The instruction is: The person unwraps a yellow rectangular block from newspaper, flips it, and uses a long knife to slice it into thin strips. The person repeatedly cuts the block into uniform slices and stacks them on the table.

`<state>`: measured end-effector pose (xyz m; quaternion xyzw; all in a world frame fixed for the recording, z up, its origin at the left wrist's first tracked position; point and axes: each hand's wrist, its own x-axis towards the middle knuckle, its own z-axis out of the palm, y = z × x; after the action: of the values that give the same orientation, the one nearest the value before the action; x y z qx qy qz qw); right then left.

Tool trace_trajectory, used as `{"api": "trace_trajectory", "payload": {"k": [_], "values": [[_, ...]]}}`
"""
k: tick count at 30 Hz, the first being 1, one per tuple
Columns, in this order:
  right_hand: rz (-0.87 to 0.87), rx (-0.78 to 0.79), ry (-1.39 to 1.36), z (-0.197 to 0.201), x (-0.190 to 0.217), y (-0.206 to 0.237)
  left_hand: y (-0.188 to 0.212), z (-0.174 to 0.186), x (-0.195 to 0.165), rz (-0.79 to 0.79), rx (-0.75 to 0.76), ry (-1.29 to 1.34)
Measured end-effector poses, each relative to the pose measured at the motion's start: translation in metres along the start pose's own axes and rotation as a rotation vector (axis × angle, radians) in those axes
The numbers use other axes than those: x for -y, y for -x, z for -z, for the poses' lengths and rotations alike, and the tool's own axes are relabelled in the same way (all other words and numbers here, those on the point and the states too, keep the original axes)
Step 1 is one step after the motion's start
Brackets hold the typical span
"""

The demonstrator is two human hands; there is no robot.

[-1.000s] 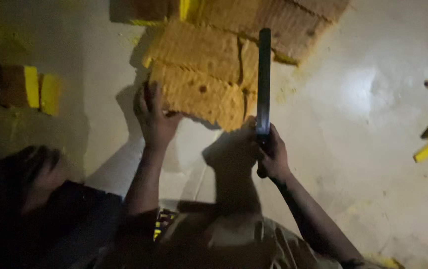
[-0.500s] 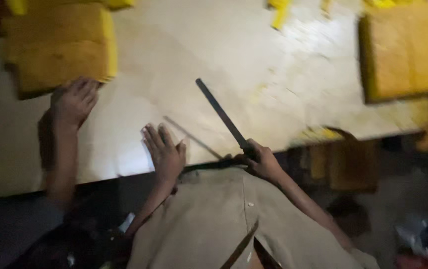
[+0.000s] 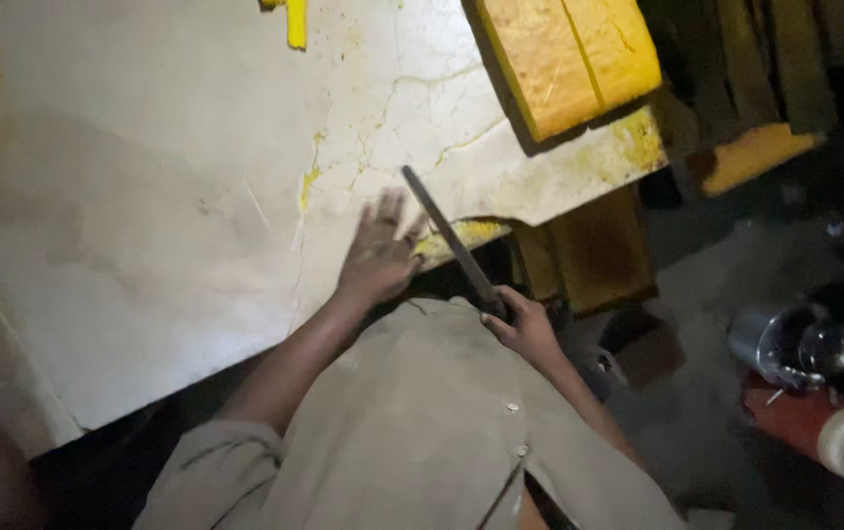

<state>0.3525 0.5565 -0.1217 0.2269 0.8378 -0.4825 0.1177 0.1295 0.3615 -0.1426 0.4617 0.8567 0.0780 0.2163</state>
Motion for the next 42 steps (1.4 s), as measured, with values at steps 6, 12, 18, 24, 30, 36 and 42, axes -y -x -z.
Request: {"api": "trace_trajectory", "payload": {"k": [6, 12, 18, 24, 30, 36, 42], "values": [[-0.249, -0.154, 0.212, 0.057, -0.032, -0.035, -0.116, 0.038, 0.011, -0.185, -0.043, 0.038], [-0.358, -0.325, 0.032, 0.118, -0.017, -0.1, -0.307, 0.099, 0.08, 0.026, -0.498, 0.066], [-0.23, -0.444, -0.076, 0.149, -0.001, -0.166, -0.404, 0.128, 0.041, 0.04, -0.367, 0.146], [-0.161, -0.506, 0.187, 0.152, -0.008, -0.204, -0.334, 0.129, 0.007, 0.103, -0.479, 0.207], [0.227, -0.276, 0.141, 0.094, 0.016, -0.185, -0.127, 0.076, 0.053, 0.514, -0.558, 0.249], [0.154, 0.401, -0.541, -0.003, 0.071, -0.135, 0.123, 0.006, 0.084, 0.905, -0.717, 0.303], [-0.087, 0.343, -0.298, -0.047, 0.069, -0.079, 0.156, 0.011, 0.056, 0.81, -0.307, 0.249]]}}
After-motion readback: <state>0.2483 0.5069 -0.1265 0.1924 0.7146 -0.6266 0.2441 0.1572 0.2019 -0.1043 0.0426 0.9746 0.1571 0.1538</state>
